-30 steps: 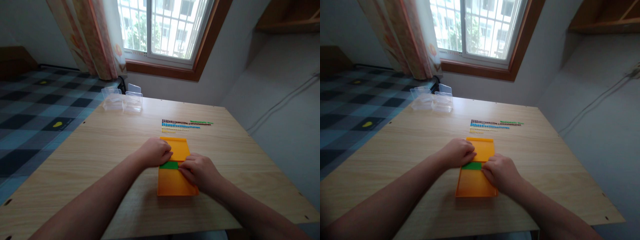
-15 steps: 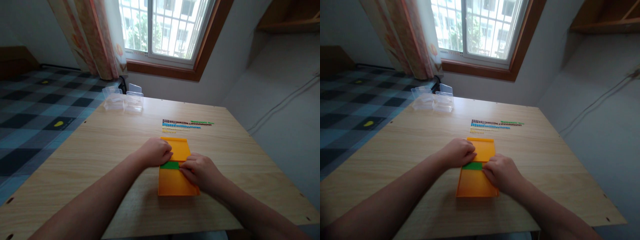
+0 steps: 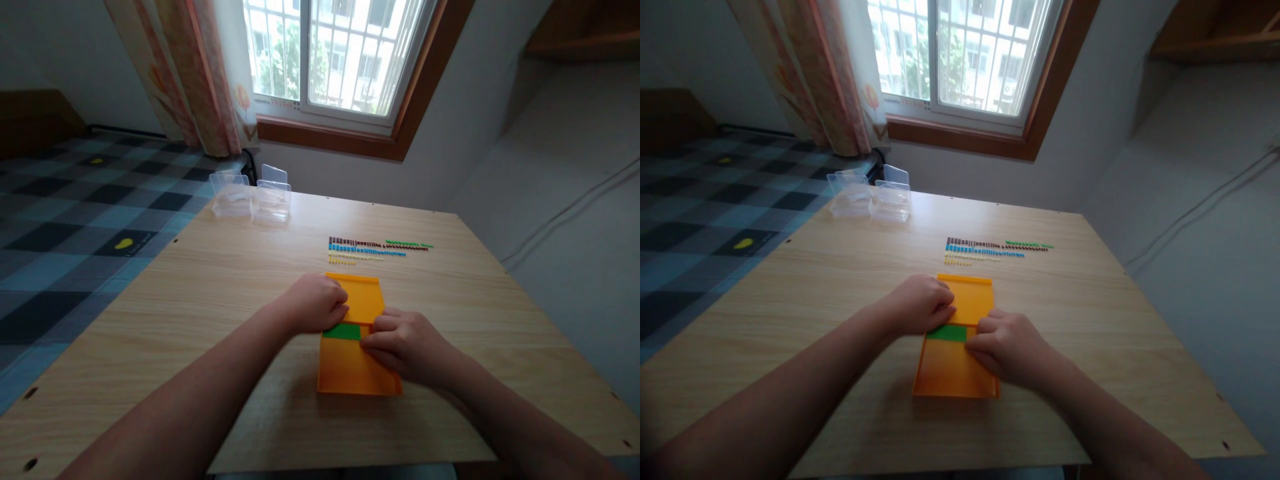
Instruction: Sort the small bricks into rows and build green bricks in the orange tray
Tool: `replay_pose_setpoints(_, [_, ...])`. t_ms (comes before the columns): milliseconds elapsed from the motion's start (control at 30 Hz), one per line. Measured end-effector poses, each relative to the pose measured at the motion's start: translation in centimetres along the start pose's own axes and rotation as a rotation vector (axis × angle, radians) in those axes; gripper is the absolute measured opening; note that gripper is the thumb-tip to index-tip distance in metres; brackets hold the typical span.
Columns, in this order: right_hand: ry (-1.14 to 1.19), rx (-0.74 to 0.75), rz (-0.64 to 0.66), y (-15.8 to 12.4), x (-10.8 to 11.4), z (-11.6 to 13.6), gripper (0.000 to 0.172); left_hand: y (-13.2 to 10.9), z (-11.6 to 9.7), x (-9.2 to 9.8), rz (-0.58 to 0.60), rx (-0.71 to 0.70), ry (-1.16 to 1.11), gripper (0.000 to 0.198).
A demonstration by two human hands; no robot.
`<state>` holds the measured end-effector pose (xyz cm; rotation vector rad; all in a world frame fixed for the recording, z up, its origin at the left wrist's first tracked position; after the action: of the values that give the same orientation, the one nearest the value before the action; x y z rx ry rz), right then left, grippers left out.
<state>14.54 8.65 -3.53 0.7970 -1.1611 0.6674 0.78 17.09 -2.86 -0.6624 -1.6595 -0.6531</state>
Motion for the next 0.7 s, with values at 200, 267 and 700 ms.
replay_pose_setpoints(200, [-0.004, 0.004, -0.021, 0.08, -0.19, -0.04, 0.023, 0.01, 0.03, -0.10, 0.009, 0.010, -0.004, 0.026])
replay_pose_setpoints(267, [-0.007, 0.002, -0.016, 0.11, -0.18, 0.00, 0.023, 0.02, 0.05, -0.09, 0.008, 0.009, -0.009, 0.026])
replay_pose_setpoints(700, [0.005, 0.005, -0.016, 0.25, -0.01, 0.11, 0.023, -0.01, 0.17, -0.24, 0.038, 0.028, 0.009, 0.026])
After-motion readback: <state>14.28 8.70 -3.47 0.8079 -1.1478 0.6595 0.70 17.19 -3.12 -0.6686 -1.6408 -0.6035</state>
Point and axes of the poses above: each hand's wrist, its own y-axis towards the middle knuckle, its own x-axis out of the back of the hand, z = x × y, the point moved 6 cm from there along y, towards the middle knuckle, and after that the axes turned 10 degrees about x, right-handed, at the moved point
